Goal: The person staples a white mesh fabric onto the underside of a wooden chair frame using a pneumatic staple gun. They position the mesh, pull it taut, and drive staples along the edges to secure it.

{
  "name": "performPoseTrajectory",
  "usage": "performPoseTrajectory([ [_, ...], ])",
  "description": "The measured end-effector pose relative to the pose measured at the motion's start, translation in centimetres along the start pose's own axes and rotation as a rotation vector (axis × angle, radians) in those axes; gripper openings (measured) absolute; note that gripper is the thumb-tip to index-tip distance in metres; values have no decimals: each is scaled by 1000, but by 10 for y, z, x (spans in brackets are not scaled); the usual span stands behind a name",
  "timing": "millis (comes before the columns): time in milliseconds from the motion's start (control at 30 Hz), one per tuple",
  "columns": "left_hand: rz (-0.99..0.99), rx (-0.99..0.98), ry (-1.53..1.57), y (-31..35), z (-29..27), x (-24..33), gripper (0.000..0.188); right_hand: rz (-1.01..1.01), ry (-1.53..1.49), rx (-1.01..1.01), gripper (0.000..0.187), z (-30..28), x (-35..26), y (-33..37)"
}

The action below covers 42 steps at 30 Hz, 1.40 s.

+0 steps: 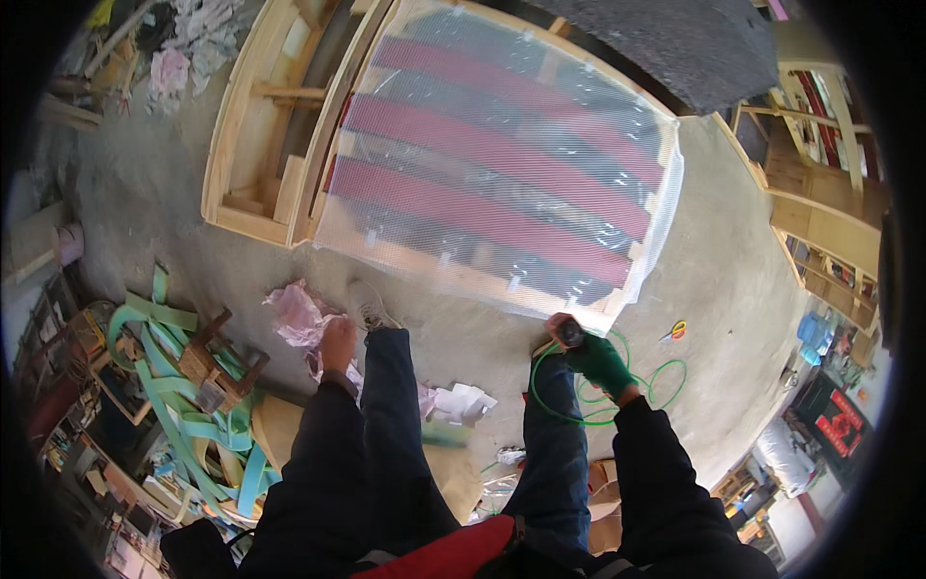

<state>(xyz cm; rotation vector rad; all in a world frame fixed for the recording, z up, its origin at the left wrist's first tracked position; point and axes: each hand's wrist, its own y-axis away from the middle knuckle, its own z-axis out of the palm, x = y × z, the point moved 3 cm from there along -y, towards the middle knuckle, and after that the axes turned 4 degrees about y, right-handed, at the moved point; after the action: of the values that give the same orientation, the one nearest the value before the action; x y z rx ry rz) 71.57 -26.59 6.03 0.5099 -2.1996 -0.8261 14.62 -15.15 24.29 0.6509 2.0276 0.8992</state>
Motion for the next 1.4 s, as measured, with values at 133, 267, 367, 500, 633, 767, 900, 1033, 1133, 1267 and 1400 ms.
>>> performPoseTrajectory([
  [133, 43, -72, -111, 49, -3, 22, 35, 14, 72, 109, 31, -98, 41, 39],
  [267, 380, -4, -434, 34, -34, 51, 28, -410, 666, 536, 31, -186, -9, 35],
  [367, 343, 31, -495, -33, -57, 96, 30, -177, 355, 429, 29, -220, -50, -1],
  [500, 239, 510, -587, -158, -81, 209, 79, -37, -461, 296, 30, -201, -108, -65],
  [633, 373, 361, -396, -253, -67, 284, 88, -8, -577, 244, 31, -136, -163, -155],
  [767, 249, 312, -765, -269, -49, 285, 84, 35, -404, 181, 35, -85, -204, -200],
  [900, 341, 375, -754, -263, -49, 281, 87, -30, 6, 92, 30, -89, -211, -182],
  [1033, 294, 310, -733, -273, -53, 281, 92, -187, 628, 81, 19, -149, -175, -131],
  [1133, 264, 249, -692, -282, -52, 275, 96, 190, 355, 80, 21, -212, -126, -81],
  [1267, 256, 255, -699, -289, -52, 271, 97, 423, -135, 181, 35, -277, -88, -30],
  [1400, 260, 311, -697, -288, -49, 269, 97, 540, -4, 71, 22, -306, -75, -10],
])
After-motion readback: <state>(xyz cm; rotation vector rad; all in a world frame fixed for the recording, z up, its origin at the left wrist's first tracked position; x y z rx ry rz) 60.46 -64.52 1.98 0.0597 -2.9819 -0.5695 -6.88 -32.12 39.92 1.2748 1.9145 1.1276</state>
